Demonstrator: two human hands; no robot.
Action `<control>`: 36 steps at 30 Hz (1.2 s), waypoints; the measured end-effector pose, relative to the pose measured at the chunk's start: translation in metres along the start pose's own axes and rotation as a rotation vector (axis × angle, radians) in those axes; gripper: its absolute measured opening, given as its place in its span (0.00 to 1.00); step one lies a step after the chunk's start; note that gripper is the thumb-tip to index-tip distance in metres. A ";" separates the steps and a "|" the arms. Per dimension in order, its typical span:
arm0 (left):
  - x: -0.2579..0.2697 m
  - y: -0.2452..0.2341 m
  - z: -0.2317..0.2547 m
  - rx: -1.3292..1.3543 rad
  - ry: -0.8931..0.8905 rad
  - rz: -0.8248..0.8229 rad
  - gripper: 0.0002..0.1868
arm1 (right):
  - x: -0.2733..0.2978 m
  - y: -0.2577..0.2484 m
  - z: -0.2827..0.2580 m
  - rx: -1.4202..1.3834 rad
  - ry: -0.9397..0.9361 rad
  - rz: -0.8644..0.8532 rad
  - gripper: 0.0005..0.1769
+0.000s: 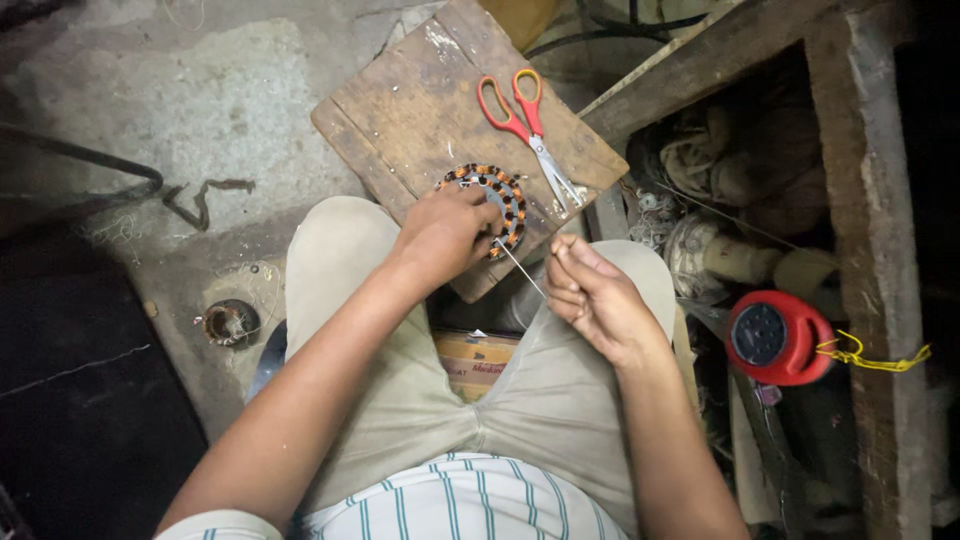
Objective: The person winds copper wire around the slots of a circular metal stator core. They use their hands to guide the wire and a pair of scissors to cut the wire at the end.
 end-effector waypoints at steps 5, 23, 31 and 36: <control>0.001 -0.006 0.005 0.031 0.055 0.038 0.09 | -0.012 -0.011 0.011 0.043 -0.036 0.116 0.06; 0.012 -0.005 0.016 -0.212 -0.078 -0.018 0.42 | -0.018 0.005 0.021 0.523 -0.234 0.120 0.12; 0.005 0.006 0.007 -0.247 -0.231 -0.081 0.66 | -0.022 -0.010 0.038 0.329 -0.161 0.142 0.11; 0.007 0.000 0.001 -0.132 -0.117 -0.076 0.64 | -0.027 -0.017 0.043 0.396 -0.089 0.213 0.11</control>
Point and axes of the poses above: each hand's wrist, its own x-axis away from the middle knuckle, its own y-axis out of the palm, z = x × y, the point moved 1 cm from there along -x, towards the middle knuckle, and after that the axes turned 13 degrees about -y, right-handed, at the moved point
